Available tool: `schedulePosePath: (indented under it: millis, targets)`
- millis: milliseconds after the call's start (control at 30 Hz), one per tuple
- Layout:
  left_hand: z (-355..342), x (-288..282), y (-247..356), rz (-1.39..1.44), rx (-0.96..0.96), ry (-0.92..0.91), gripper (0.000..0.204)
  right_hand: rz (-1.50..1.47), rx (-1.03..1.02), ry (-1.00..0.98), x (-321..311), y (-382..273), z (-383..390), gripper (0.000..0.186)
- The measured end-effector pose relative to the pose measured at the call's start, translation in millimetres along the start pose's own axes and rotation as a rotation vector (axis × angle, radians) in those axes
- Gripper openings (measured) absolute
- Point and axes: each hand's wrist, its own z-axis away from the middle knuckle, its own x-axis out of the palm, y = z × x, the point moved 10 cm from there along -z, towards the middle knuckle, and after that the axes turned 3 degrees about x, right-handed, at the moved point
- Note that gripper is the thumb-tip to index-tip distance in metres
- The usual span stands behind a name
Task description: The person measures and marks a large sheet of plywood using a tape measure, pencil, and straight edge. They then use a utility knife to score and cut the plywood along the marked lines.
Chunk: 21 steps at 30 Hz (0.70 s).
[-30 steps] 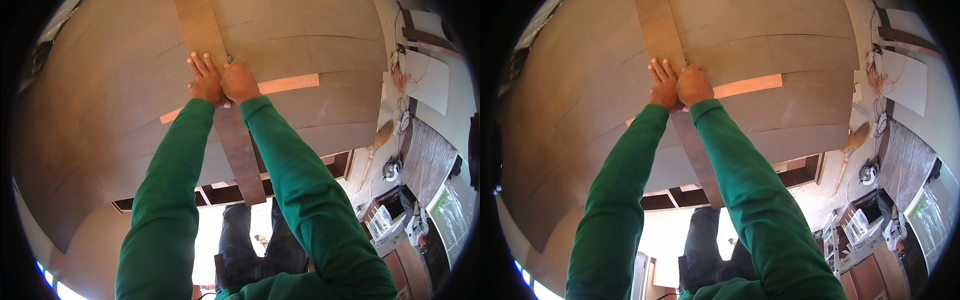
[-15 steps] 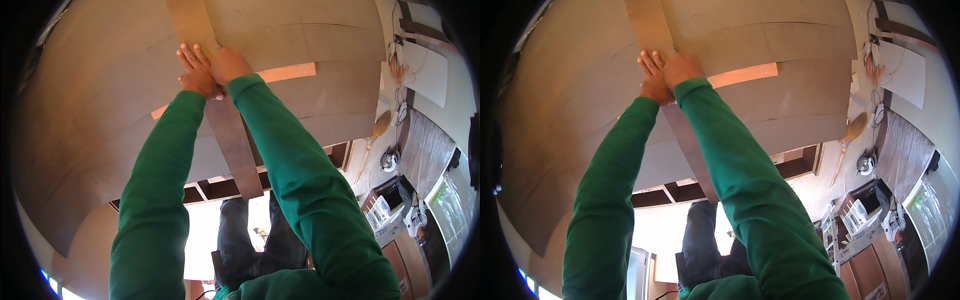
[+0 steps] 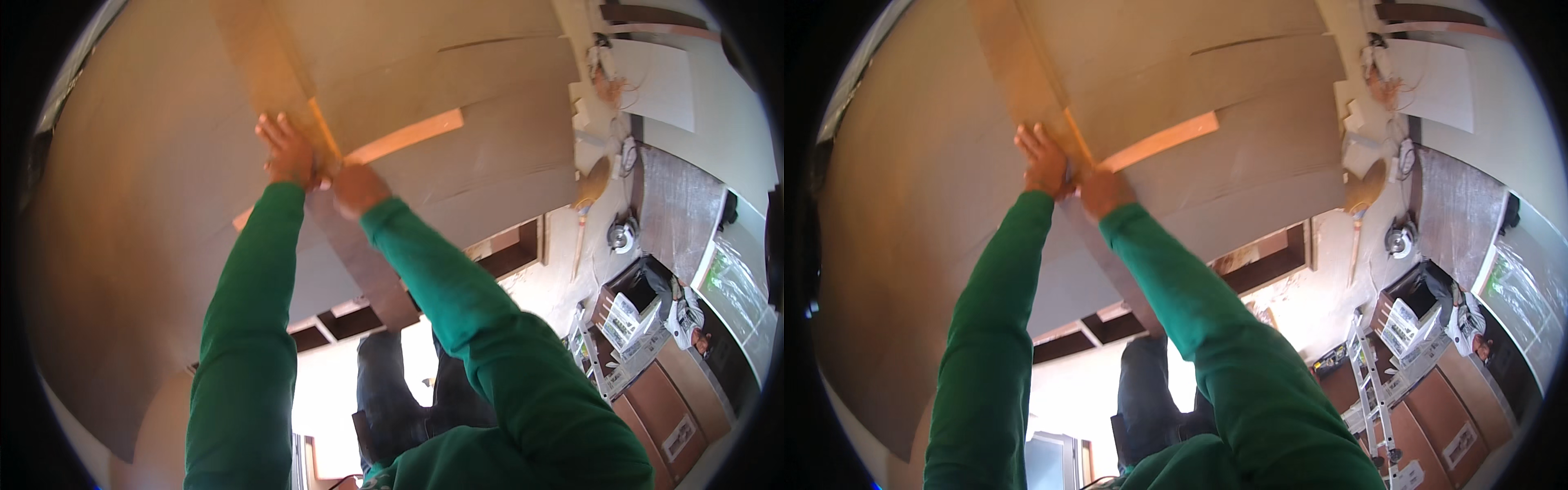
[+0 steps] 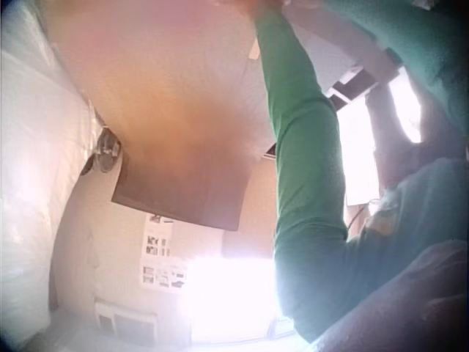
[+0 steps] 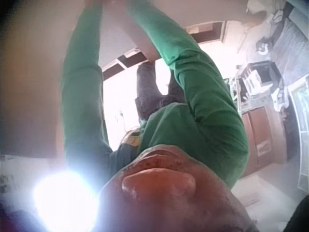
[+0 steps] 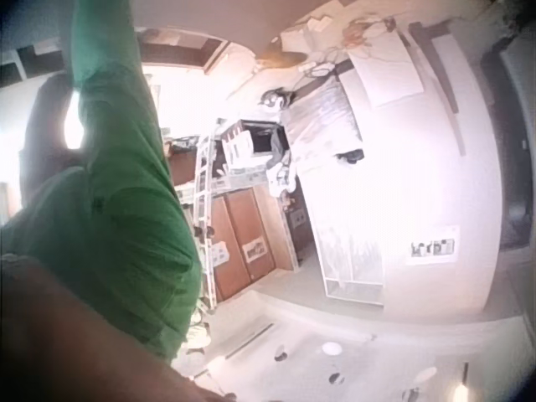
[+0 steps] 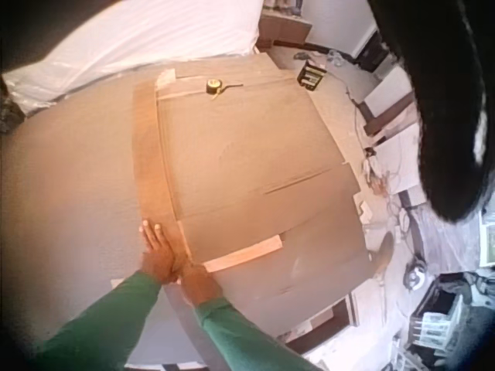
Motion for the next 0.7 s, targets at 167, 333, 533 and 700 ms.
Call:
schedulePosePath:
  millis: [167, 333, 533, 700]
  targets:
    - [20, -1, -22, 0.249, -0.109, 0.038, 0.157, -0.354, 0.124, 0.344, -65, 65, 74, 0.037]
    - [16, -5, -13, 0.251, -0.06, 0.067, 0.159, -1.478, 0.583, 0.737, -86, 271, 53, 0.028]
    - [12, 0, -15, 0.151, -0.054, 0.073, 0.15, -1.422, 0.664, 0.855, -138, 316, -17, 0.03]
    - [15, -6, -8, 0.165, -0.057, 0.104, 0.153, -1.544, 0.577, 0.701, -136, 341, -43, 0.025]
